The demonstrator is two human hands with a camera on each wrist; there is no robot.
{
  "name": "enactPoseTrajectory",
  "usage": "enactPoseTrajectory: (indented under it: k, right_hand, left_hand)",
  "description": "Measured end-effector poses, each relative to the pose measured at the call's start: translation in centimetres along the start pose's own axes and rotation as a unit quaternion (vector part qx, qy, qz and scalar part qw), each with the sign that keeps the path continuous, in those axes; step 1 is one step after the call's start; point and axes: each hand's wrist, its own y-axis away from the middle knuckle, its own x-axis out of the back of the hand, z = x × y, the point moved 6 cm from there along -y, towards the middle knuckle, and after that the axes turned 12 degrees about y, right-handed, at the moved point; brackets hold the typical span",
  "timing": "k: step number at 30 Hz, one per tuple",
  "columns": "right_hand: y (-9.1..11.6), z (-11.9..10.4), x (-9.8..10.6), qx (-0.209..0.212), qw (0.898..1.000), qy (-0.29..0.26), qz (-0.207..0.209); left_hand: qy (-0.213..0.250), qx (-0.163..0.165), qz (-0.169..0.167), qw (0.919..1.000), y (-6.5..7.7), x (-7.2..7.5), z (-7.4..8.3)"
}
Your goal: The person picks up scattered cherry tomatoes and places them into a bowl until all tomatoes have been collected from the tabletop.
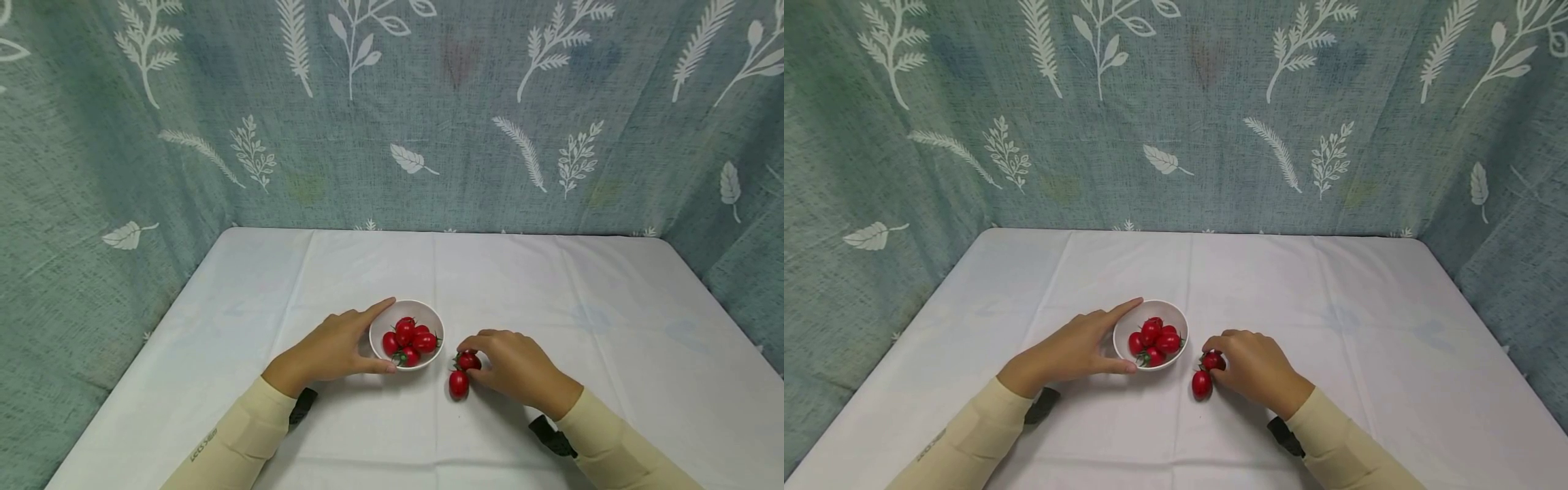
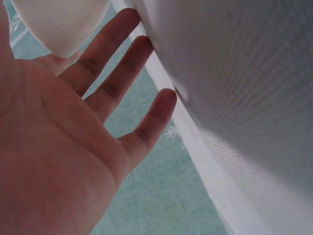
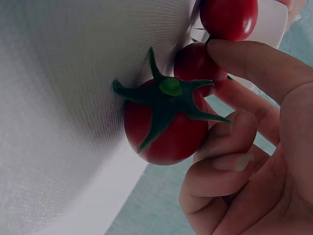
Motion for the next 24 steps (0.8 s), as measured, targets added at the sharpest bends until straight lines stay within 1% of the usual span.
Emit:
enactPoseTrajectory:
  k: [6,13,20,24]
  right_hand:
    - [-0.27,-0.16,-0.05,0.003,1.000,0.004,0.000]
    - [-0.69,-0.35,-0.21,0.006,1.000,0.002,-0.002]
    - [-0.64,-0.41,0.19,0.007,1.000,-0.005,0.012]
    - [-0.65,-0.55,0.52,0.012,1.000,-0.001,0.021]
  left_hand:
    - [0.003,0.009,-0.003,0.9999,-0.10,-0.10,-0.20]
    - [0.004,0.001,0.000,1.0000,0.03,-0.10,-0.03]
    - [-0.002,-0.003,0.001,1.0000,-0.06,-0.16,-0.07]
    - [-0.004,0.002,-0.001,1.0000,-0.06,-0.21,-0.13]
